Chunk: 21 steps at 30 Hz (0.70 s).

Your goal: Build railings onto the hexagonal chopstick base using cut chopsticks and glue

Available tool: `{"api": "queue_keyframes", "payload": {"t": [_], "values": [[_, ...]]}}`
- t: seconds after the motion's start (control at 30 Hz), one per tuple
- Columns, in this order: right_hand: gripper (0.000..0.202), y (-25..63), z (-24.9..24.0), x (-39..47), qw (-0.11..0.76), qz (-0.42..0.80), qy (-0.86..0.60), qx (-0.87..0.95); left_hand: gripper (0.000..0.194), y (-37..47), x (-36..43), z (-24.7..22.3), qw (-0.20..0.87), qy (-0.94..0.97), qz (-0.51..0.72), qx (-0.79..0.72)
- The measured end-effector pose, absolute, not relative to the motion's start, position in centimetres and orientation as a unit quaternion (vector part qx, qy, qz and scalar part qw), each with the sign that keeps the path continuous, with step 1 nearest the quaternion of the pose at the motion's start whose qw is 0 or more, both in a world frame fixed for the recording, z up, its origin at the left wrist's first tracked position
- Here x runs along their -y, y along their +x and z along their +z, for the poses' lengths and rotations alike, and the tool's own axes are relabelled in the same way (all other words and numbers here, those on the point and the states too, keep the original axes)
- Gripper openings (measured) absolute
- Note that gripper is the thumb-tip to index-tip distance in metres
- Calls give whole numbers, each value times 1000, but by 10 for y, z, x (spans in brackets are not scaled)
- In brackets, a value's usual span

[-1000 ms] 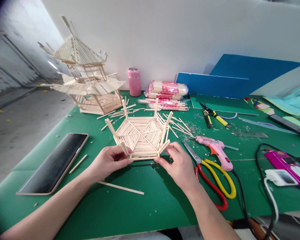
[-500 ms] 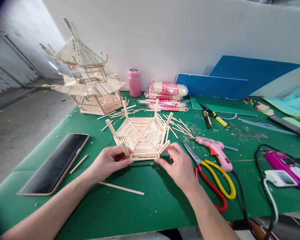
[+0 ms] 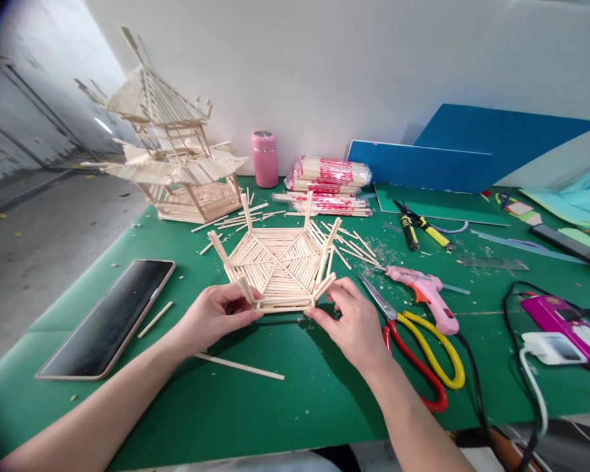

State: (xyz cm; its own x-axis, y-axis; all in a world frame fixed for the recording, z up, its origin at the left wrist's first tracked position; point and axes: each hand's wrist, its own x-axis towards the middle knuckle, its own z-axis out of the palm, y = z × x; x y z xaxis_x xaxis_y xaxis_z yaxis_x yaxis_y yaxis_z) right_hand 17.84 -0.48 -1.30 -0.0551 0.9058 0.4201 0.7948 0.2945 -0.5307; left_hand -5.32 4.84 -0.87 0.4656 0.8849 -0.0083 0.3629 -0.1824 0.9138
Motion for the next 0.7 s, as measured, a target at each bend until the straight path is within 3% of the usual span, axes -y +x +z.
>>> {"api": "queue_keyframes", "payload": {"t": [0.7], "values": [[23,178,-14,8,353,94,-594,717,23,-54,-49,-15,498,701,283,-424]]}}
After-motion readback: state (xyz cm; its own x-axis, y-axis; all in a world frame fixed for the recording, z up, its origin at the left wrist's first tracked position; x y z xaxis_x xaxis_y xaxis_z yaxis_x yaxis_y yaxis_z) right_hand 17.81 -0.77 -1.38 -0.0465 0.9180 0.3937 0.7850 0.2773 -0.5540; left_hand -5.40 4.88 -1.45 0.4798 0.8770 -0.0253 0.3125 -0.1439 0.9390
